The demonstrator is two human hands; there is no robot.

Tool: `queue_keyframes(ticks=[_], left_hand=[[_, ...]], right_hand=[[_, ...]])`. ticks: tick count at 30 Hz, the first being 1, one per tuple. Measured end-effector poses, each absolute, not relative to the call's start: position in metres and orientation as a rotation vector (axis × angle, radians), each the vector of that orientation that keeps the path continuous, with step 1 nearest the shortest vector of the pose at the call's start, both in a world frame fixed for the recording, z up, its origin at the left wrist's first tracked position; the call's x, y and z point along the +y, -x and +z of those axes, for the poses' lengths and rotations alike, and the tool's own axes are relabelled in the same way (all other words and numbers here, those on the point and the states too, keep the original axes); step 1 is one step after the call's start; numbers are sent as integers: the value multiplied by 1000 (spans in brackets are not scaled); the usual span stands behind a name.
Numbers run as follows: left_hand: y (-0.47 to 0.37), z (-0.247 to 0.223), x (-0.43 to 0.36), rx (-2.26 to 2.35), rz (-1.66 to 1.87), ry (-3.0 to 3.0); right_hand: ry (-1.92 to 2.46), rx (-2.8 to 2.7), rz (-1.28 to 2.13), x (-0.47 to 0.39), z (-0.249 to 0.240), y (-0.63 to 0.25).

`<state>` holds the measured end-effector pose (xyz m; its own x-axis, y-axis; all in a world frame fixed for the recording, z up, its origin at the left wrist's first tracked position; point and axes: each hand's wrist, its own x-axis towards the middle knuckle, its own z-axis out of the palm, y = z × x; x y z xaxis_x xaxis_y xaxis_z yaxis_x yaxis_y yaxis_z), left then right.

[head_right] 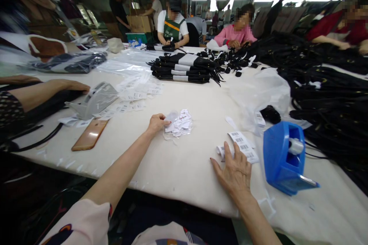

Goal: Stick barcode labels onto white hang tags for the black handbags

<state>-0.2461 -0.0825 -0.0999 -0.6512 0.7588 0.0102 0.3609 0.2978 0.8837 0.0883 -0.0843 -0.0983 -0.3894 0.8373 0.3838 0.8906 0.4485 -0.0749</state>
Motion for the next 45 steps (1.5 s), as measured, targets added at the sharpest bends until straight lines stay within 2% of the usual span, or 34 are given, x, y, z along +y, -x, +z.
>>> queue_keyframes(ticks=[4,8,11,14,18,21,25,28,36,45], left_hand=[[240,-80,-82,2095,1513,-896],[210,-58,-71,1829,1834,-678],[180,-57,-63,1627,1711,-845],[158,-62,-64,1541,1481,-1069],[151,-70,-67,1503,1363,-1143],[152,-75,-66,1459,1358,-1067],[147,-86,-63,1310,1549,-771],[143,-94,-63,1235,1491,-721],[136,-91,-69,1191,1307,-800],[132,-88,-70,1072,1245,-635]], right_hand=[[1281,-2274,-31,-88,-73,-66],[1078,-2080,575,-82,-54,-18],[1205,-1740,935,-62,-50,8],[1184,-1633,706,-47,-51,10],[1032,-2010,461,-40,-60,-5],[1090,-2013,655,-38,-67,-3],[1093,-1410,1279,-36,-68,18],[972,-1089,1529,-34,-67,33],[911,-1237,1609,-22,-68,30],[1014,-1058,1537,-9,-80,29]])
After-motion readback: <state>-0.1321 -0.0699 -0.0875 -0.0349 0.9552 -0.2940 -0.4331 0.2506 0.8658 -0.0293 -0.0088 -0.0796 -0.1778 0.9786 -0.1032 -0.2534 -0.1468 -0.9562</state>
